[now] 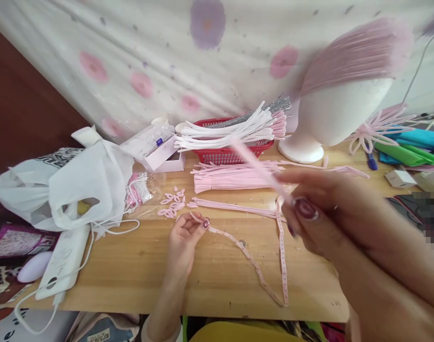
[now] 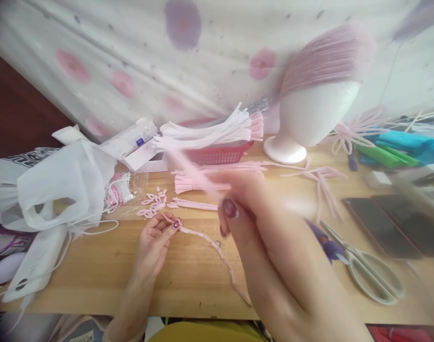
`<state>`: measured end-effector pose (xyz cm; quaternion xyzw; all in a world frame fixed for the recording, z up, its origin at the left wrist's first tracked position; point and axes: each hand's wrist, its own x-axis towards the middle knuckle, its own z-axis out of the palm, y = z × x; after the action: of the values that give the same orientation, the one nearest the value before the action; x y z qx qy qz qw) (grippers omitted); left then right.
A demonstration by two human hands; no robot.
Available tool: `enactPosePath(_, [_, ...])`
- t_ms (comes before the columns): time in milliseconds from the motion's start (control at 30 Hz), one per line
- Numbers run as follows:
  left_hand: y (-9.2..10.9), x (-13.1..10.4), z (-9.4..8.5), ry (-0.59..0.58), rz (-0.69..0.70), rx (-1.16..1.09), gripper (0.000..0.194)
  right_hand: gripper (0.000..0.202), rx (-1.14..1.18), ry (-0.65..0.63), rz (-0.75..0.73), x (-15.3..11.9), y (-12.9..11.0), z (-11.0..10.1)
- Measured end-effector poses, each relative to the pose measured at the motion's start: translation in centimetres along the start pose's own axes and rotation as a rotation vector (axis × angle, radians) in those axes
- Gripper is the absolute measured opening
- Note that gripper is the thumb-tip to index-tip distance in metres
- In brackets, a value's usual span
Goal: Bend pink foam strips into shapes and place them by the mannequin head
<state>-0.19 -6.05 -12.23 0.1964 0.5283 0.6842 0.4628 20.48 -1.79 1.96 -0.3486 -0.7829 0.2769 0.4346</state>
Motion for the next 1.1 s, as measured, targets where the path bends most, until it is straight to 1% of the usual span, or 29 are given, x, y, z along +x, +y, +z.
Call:
enactPosePath(67, [0.1, -0.3, 0.6, -0.03, -0.01, -0.04, 0.033, 0.023, 0.044, -0.066, 0.134, -1.1, 1.0, 0.6])
enactPosePath(100, [0.2, -0.5, 0.9, -0.054, -0.017, -0.058, 0.033, 0.02, 0.118, -0.143, 0.255, -1.5, 2.0, 1.4])
enactPosePath(133, [0.3, -0.7, 1.3, -0.08, -0.024, -0.072, 0.033, 0.025, 0.211, -0.208, 0.37, -1.8, 3.2, 2.4])
enactPosePath(167, [0.5, -1.0, 1.8, -0.112, -0.035, -0.099, 0.033, 0.032, 0.297, -0.247, 0.468, -2.1, 4.4, 3.5])
enactPosePath(233, [1.2, -1.5, 2.9, -0.189, -0.096, -0.228, 0.029, 0.043, 0.487, -0.344, 0.589, -2.6, 6.3, 5.7])
enactPosePath(300, [1.9, -1.9, 3.9, -0.269, -0.203, -0.421, 0.023, 0.05, 0.635, -0.45, 0.624, -3.1, 7.3, 7.3])
enactPosePath(367, [2.6, -2.2, 4.8, -0.322, -0.284, -0.581, 0.021, 0.053, 0.731, -0.522, 0.601, -3.6, 7.6, 8.1])
enactPosePath(400, [2.8, -2.2, 5.1, -0.331, -0.289, -0.616, 0.022, 0.054, 0.758, -0.547, 0.581, -4.0, 7.7, 8.2])
enactPosePath(433, [3.1, -2.1, 5.4, -0.333, -0.27, -0.631, 0.022, 0.055, 0.767, -0.576, 0.568, -4.3, 7.7, 8.1])
enactPosePath(500, [3.5, -1.8, 5.8, -0.324, -0.186, -0.626, 0.019, 0.053, 0.724, -0.66, 0.582, -5.1, 8.1, 7.6])
enactPosePath(567, [4.0, -1.0, 5.7, -0.279, -0.067, -0.584, 0.02, 0.047, 0.62, -0.747, 0.651, -5.5, 8.6, 6.7])
enactPosePath(600, [4.2, -0.5, 5.4, -0.237, 0.003, -0.556, 0.019, 0.045, 0.553, -0.753, 0.683, -5.6, 8.9, 6.0])
enactPosePath(633, [4.6, 0.0, 5.0, -0.183, 0.077, -0.519, 0.018, 0.042, 0.481, -0.723, 0.692, -5.6, 9.2, 5.1])
enactPosePath(667, [4.9, 0.6, 4.5, -0.116, 0.163, -0.473, 0.017, 0.041, 0.394, -0.65, 0.679, -5.4, 9.3, 4.1])
enactPosePath(733, [5.5, 1.6, 3.3, 0.023, 0.346, -0.375, 0.018, 0.04, 0.18, -0.439, 0.555, -5.0, 9.4, 2.0])
enactPosePath(767, [5.7, 2.0, 2.8, 0.075, 0.422, -0.338, 0.02, 0.04, 0.06, -0.352, 0.49, -4.8, 9.3, 0.9])
enactPosePath(800, [5.8, 2.2, 2.3, 0.107, 0.465, -0.312, 0.022, 0.039, -0.033, -0.314, 0.447, -4.7, 9.1, -0.1])
enactPosePath(867, [5.6, 2.4, 1.6, 0.14, 0.462, -0.279, 0.029, 0.036, -0.156, -0.309, 0.402, -4.9, 8.8, -1.6])
enactPosePath(933, [5.0, 2.1, 1.6, 0.198, 0.405, -0.229, 0.037, 0.034, -0.195, -0.325, 0.384, -5.5, 8.4, -2.3])
enactPosePath(1033, [3.5, 1.4, 2.4, 0.309, 0.334, -0.153, 0.042, 0.034, -0.129, -0.249, 0.372, -6.2, 7.8, -2.1])
enactPosePath(1100, [2.6, 0.7, 3.2, 0.303, 0.283, -0.133, 0.04, 0.035, -0.015, -0.228, 0.395, -6.2, 7.3, -1.3])
